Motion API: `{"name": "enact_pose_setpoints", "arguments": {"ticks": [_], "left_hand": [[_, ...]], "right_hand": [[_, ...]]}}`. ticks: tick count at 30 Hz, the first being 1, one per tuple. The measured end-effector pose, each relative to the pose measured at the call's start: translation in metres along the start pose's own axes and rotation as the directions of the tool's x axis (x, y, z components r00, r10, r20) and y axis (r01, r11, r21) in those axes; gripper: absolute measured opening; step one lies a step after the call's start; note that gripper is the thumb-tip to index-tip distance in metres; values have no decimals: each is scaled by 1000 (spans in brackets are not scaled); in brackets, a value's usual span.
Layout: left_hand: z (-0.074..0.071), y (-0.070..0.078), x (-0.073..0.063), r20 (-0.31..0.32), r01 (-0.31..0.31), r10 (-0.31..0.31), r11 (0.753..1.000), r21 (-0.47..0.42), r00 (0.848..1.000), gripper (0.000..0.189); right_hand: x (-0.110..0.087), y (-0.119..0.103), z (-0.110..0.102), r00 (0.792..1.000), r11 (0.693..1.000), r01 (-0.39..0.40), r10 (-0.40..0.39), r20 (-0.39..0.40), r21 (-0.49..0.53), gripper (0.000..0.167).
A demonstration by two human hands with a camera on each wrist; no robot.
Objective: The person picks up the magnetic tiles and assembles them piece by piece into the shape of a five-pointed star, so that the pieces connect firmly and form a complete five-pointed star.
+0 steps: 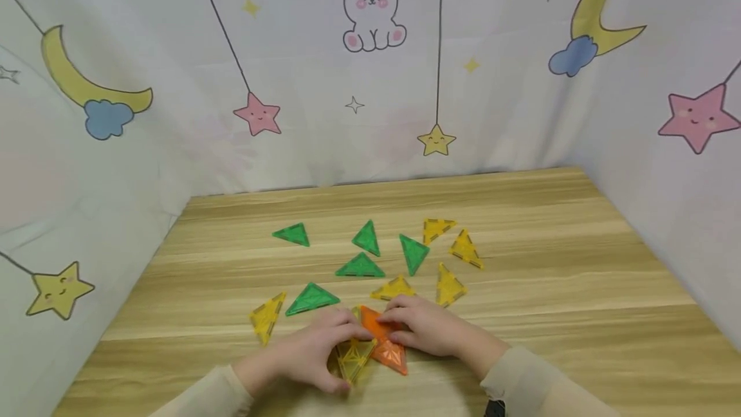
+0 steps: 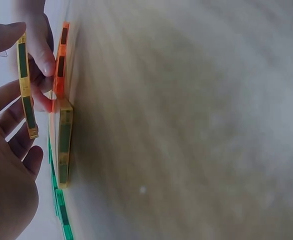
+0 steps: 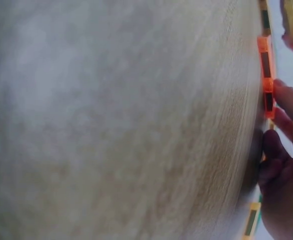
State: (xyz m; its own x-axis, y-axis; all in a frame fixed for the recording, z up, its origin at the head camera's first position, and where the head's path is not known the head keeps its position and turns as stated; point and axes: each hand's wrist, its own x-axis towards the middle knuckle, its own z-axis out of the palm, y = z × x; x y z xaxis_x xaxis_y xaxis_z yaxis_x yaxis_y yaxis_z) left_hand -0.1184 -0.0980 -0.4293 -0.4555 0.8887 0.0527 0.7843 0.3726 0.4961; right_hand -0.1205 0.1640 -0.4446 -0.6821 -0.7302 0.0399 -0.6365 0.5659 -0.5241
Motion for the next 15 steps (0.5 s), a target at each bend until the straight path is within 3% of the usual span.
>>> {"name": "enact_pose_setpoints", "arguments": {"ticks": [8,15], "left_hand": [[8,2,6,77,-49,45,997,53,996,62],[10,3,6,107,-50,44,997,52,993,61]], "right_hand": [[0,3,1,1000,1000,13,-13,-5,-18,34],[1,2,1,1000,1000,15,-15,-5,-4,34]]}}
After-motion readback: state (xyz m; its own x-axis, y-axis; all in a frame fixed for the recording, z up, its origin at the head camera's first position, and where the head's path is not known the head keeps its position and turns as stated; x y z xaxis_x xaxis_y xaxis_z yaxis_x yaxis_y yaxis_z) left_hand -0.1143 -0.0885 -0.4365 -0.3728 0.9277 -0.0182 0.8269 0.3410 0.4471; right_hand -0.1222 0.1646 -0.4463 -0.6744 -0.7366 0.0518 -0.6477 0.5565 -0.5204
